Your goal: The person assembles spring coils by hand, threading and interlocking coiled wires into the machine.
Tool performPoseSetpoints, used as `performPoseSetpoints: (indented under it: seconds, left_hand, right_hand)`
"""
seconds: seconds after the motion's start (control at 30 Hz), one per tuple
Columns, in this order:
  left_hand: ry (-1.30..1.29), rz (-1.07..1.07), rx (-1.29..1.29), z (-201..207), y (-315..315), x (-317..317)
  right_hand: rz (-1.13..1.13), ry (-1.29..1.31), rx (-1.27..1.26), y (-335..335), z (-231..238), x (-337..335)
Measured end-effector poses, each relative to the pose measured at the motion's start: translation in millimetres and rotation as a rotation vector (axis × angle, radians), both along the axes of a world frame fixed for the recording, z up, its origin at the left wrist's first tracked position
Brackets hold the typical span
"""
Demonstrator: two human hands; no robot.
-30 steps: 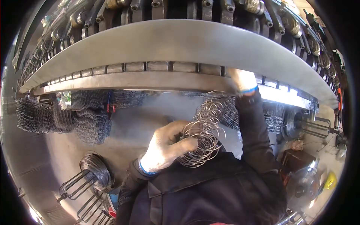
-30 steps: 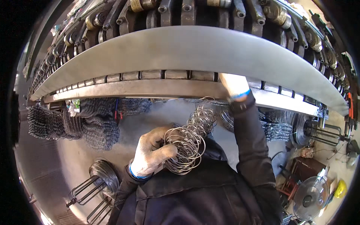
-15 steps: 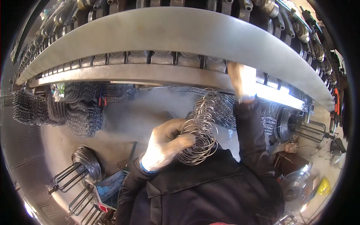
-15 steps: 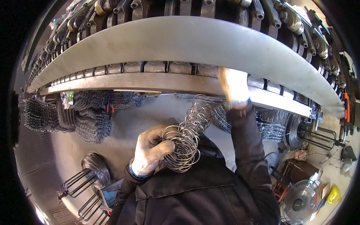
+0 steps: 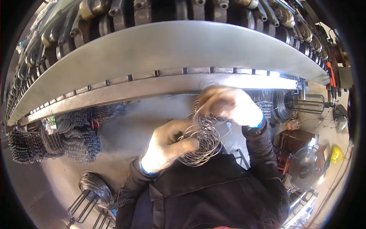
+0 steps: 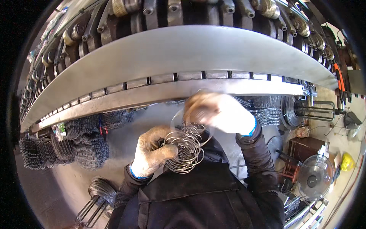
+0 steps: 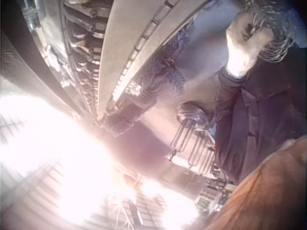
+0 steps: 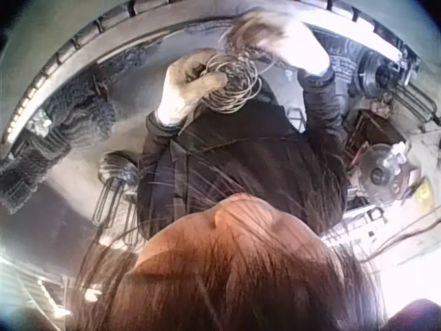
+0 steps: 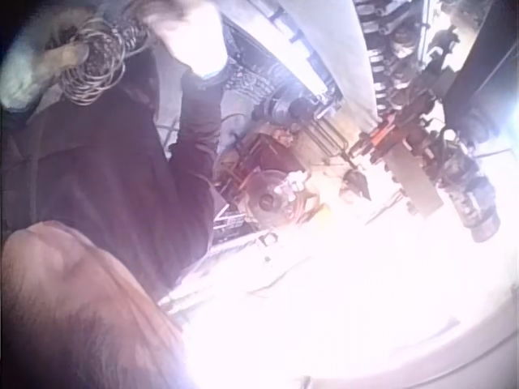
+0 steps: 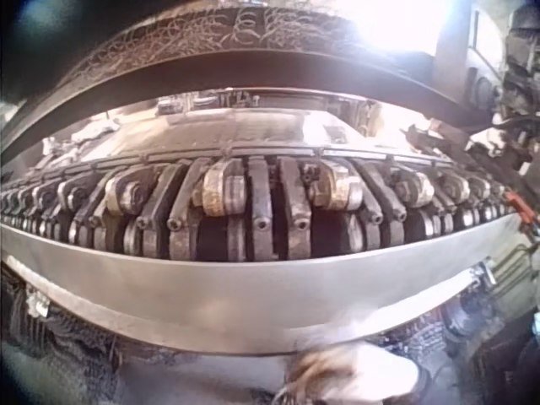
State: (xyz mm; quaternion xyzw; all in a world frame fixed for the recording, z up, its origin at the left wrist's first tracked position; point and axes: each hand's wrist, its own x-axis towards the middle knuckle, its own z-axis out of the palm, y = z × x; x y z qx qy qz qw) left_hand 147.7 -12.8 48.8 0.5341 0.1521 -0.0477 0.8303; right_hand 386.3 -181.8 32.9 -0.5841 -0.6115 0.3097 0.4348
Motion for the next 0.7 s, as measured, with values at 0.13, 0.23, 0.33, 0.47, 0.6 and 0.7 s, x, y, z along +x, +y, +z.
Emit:
performPoseSetpoints:
  seconds: [0.13, 0.23, 0.33, 0.47, 0.6, 0.7]
  left_hand:
    - [0.042, 0.067, 0.015, 0.0, -17.7, 16.8]
    - [0.073, 0.093, -0.083, -2.7, -38.4, 26.8]
    - [0.043, 0.142, -0.081, 3.2, -57.3, 34.8]
    - [-0.017, 0.095, 0.020, 2.0, -77.0, 50.6]
    - [-0.061, 0.084, -0.027, 12.4, -95.1, 73.6]
    - [-0.092, 0.105, 0.127, 5.1, -109.8, 75.6]
  right_hand:
    - [-0.933, -0.754, -0.112, -28.4, -79.4, 57.3]
    - [-0.996, -1.115, -0.039, -32.1, -112.0, 109.3]
    - [-0.847, -1.201, 0.026, -47.2, -79.1, 109.7]
    - [-0.576, -0.692, -0.172, -84.4, -51.6, 83.2]
    - [0.116, -0.020, 0.058, -72.4, 1.5, 65.6]
    - [-0.292, 0.163, -0.032, -104.0, -4.1, 73.3]
